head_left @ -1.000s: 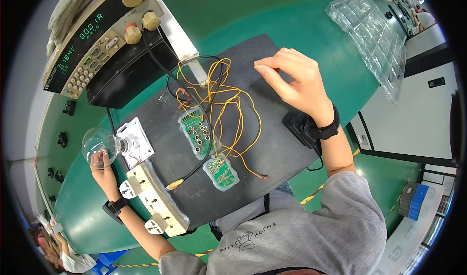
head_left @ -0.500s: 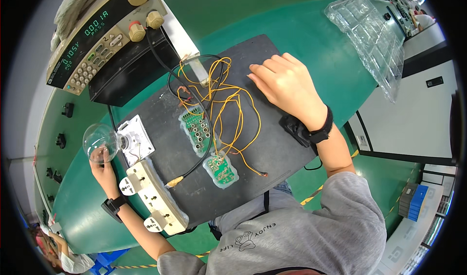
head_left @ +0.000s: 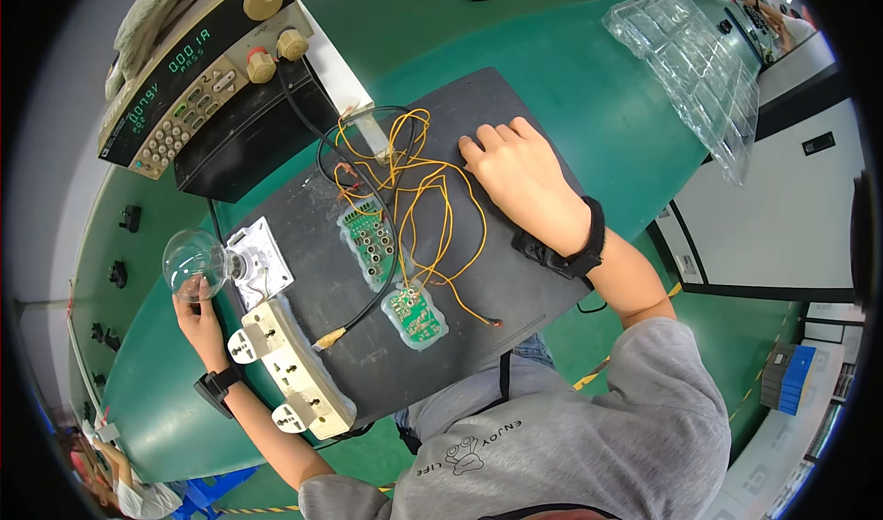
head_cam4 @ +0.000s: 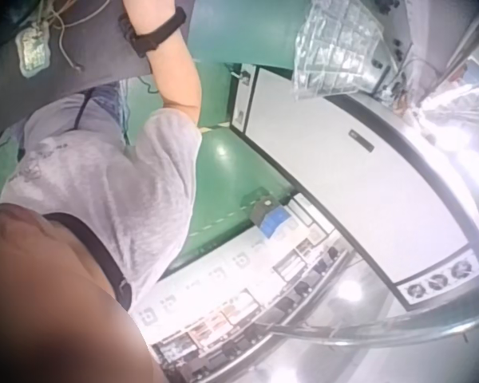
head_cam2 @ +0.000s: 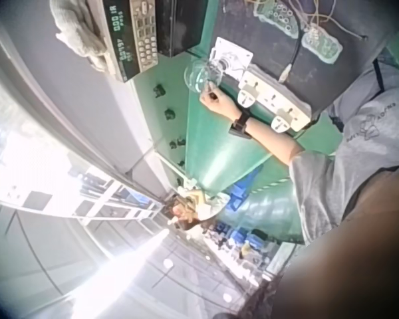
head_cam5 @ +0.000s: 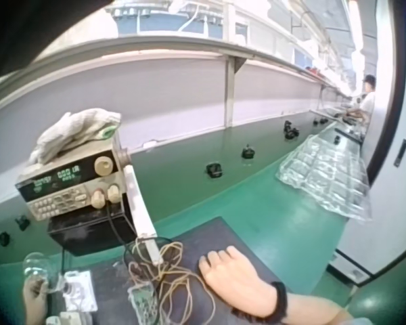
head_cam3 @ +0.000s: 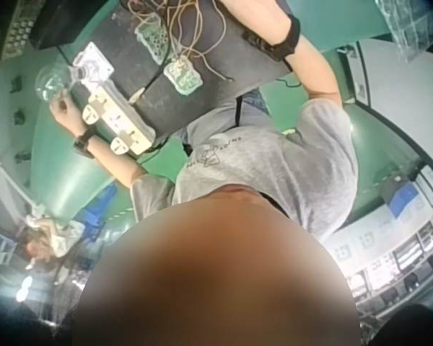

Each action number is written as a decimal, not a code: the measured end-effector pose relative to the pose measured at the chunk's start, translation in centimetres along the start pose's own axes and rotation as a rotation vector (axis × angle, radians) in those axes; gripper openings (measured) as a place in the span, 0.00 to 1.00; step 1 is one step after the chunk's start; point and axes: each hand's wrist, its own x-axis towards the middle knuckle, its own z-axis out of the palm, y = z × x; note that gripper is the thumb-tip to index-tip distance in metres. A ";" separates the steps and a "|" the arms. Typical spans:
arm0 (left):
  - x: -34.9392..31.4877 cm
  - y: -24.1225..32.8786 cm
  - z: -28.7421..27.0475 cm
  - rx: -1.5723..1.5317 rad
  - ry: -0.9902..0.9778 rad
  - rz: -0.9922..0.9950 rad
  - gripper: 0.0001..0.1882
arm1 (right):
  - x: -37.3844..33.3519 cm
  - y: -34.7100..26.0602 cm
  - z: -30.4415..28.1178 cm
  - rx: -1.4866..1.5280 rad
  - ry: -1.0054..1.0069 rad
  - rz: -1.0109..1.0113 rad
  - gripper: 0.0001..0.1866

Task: The person picks up a power adapter and a plug head, slides the plug head onto the adapter, and inserts the assembled unit into a power strip to test it with a USB cable. They then repeat this process for several other adapters and plug heads.

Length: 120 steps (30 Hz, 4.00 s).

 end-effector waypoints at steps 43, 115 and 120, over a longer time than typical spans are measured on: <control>-0.2 1.7 0.9 0.079 0.138 -0.063 0.09 | 21.7 27.5 12.5 0.296 -0.199 0.851 0.35; -2.2 3.1 1.8 0.094 0.091 0.122 0.06 | 10.6 -21.1 -12.0 0.362 -0.101 -0.899 0.28; -2.2 3.4 1.4 0.112 0.022 0.122 0.09 | 11.0 -21.5 -13.0 0.323 -0.119 -0.852 0.29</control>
